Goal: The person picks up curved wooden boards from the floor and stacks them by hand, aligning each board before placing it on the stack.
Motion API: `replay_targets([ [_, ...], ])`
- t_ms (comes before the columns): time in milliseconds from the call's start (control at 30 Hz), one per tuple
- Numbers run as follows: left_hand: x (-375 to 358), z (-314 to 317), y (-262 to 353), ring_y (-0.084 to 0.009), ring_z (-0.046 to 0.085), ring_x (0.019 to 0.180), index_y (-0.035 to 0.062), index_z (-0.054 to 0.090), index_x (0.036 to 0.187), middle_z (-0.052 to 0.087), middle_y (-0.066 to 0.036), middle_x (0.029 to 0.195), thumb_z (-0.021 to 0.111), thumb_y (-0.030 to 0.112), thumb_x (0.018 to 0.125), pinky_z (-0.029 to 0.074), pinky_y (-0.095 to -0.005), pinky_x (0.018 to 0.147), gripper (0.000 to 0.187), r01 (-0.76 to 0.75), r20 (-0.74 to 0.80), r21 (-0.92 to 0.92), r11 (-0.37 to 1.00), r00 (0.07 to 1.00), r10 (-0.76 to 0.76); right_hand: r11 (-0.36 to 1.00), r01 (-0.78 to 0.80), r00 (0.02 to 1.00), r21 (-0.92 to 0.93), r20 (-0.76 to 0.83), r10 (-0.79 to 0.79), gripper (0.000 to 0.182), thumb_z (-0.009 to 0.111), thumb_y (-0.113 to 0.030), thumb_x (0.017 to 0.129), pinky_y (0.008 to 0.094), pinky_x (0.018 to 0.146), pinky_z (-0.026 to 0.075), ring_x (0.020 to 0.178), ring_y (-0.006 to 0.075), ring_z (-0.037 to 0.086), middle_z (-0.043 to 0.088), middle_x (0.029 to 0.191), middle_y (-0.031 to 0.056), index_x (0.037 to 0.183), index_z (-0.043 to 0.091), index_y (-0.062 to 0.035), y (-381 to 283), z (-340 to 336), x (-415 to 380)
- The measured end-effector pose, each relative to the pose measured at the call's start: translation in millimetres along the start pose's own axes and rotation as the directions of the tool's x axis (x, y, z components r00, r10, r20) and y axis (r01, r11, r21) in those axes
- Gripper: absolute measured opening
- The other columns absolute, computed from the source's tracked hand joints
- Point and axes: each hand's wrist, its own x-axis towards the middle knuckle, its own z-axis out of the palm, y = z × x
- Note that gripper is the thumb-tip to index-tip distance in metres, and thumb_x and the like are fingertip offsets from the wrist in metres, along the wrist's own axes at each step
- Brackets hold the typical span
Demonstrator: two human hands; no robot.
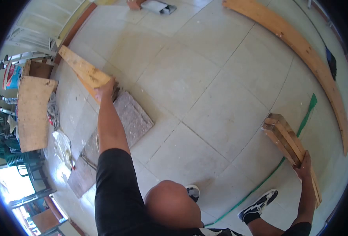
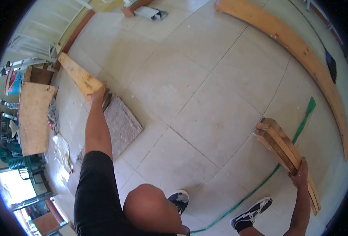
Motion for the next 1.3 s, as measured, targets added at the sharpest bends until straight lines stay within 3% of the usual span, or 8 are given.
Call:
replay_targets([
  [533, -115.7, -12.6, -179.1, -0.0392, 0.049, 0.119, -0.0037, 0.017, 0.142, 0.049, -0.030, 0.127, 0.073, 0.056, 0.060, 0.037, -0.0406, 0.102, 0.116, -0.080, 0.008, -0.286, 0.955, 0.996, 0.086, 0.998, 0.062, 0.998, 0.002, 0.028, -0.062, 0.108, 0.083, -0.008, 0.060, 0.0429, 0.110, 0.026, 0.129, 0.0378, 0.030, 0.028, 0.140, 0.0213, 0.143, 0.014, -0.0026, 3.8, 1.9, 0.0],
  [667, -182.7, 10.5, -247.6, -0.0420, 0.039, 0.125, -0.0126, 0.017, 0.138, 0.038, -0.033, 0.133, 0.075, 0.051, 0.061, 0.034, -0.0415, 0.104, 0.116, -0.059, 0.014, -0.274, 0.960, 0.998, 0.066, 0.998, 0.070, 0.998, -0.004, 0.001, -0.070, 0.106, 0.081, -0.006, 0.061, 0.0449, 0.109, 0.026, 0.128, 0.0384, 0.030, 0.029, 0.140, 0.0212, 0.143, 0.015, -0.0033, 12.0, 9.6, 3.5],
  [767, -233.7, 34.7, -299.1, -0.0378, 0.045, 0.117, -0.0108, 0.041, 0.124, 0.047, -0.028, 0.121, 0.079, 0.047, 0.059, 0.036, -0.0439, 0.101, 0.095, 0.005, 0.142, -0.337, 0.941, 0.989, 0.046, 0.995, 0.102, 0.995, 0.021, 0.012, -0.102, 0.103, 0.080, -0.005, 0.061, 0.0453, 0.109, 0.026, 0.128, 0.0389, 0.031, 0.029, 0.140, 0.0210, 0.143, 0.016, -0.0039, 13.3, 7.6, 3.5],
  [800, -257.8, 22.5, -299.3, -0.0384, 0.044, 0.117, -0.0114, 0.040, 0.125, 0.046, -0.027, 0.120, 0.079, 0.046, 0.058, 0.036, -0.0451, 0.101, 0.096, 0.150, 0.295, -0.341, 0.928, 0.954, -0.046, 0.993, 0.115, 0.993, 0.019, 0.010, -0.115, 0.103, 0.080, -0.005, 0.061, 0.0453, 0.109, 0.026, 0.128, 0.0389, 0.031, 0.029, 0.140, 0.0210, 0.143, 0.016, -0.0039, 6.2, 3.6, 2.9],
  [867, -284.7, 46.2, -322.9, -0.0398, 0.039, 0.118, -0.0128, 0.037, 0.125, 0.040, -0.028, 0.123, 0.078, 0.044, 0.056, 0.035, -0.0458, 0.102, 0.098, 0.075, 0.345, -0.080, 0.994, 0.938, -0.043, 0.998, 0.056, 0.997, 0.031, 0.052, -0.058, 0.102, 0.079, -0.005, 0.061, 0.0448, 0.109, 0.026, 0.127, 0.0387, 0.031, 0.030, 0.139, 0.0215, 0.142, 0.017, -0.0037, -6.7, -5.0, -0.7],
  [1067, -335.0, 33.7, -315.8, -0.0400, 0.029, 0.128, -0.0094, 0.018, 0.137, 0.027, -0.029, 0.136, 0.082, 0.053, 0.051, 0.026, -0.0471, 0.108, 0.124, 0.269, 0.581, -0.087, 0.959, 0.796, -0.170, 0.991, 0.132, 0.991, 0.024, 0.015, -0.132, 0.104, 0.079, -0.004, 0.059, 0.0452, 0.109, 0.026, 0.126, 0.0391, 0.032, 0.031, 0.137, 0.0219, 0.142, 0.016, -0.0040, 8.7, 3.9, 3.2],
  [1167, -331.1, 27.7, -305.8, -0.0412, 0.018, 0.136, -0.0047, 0.002, 0.144, 0.018, -0.030, 0.144, 0.079, 0.066, 0.049, 0.022, -0.0455, 0.111, 0.141, 0.112, 0.435, 0.166, 0.980, 0.883, -0.175, 0.990, 0.130, 0.991, 0.046, 0.013, -0.131, 0.105, 0.079, -0.004, 0.059, 0.0458, 0.109, 0.026, 0.126, 0.0396, 0.032, 0.031, 0.137, 0.0222, 0.142, 0.015, -0.0044, 11.8, 6.9, 5.3],
  [1300, -204.9, 27.6, -269.5, -0.0414, 0.006, 0.140, -0.0016, 0.003, 0.146, 0.007, -0.030, 0.149, 0.068, 0.078, 0.054, 0.010, -0.0465, 0.114, 0.138, -0.026, 0.275, -0.059, 0.998, 0.961, 0.041, 0.995, 0.094, 0.995, 0.027, 0.040, -0.095, 0.104, 0.079, -0.004, 0.059, 0.0460, 0.108, 0.026, 0.126, 0.0397, 0.033, 0.031, 0.136, 0.0223, 0.142, 0.016, -0.0046, 5.5, 2.2, 3.5],
])
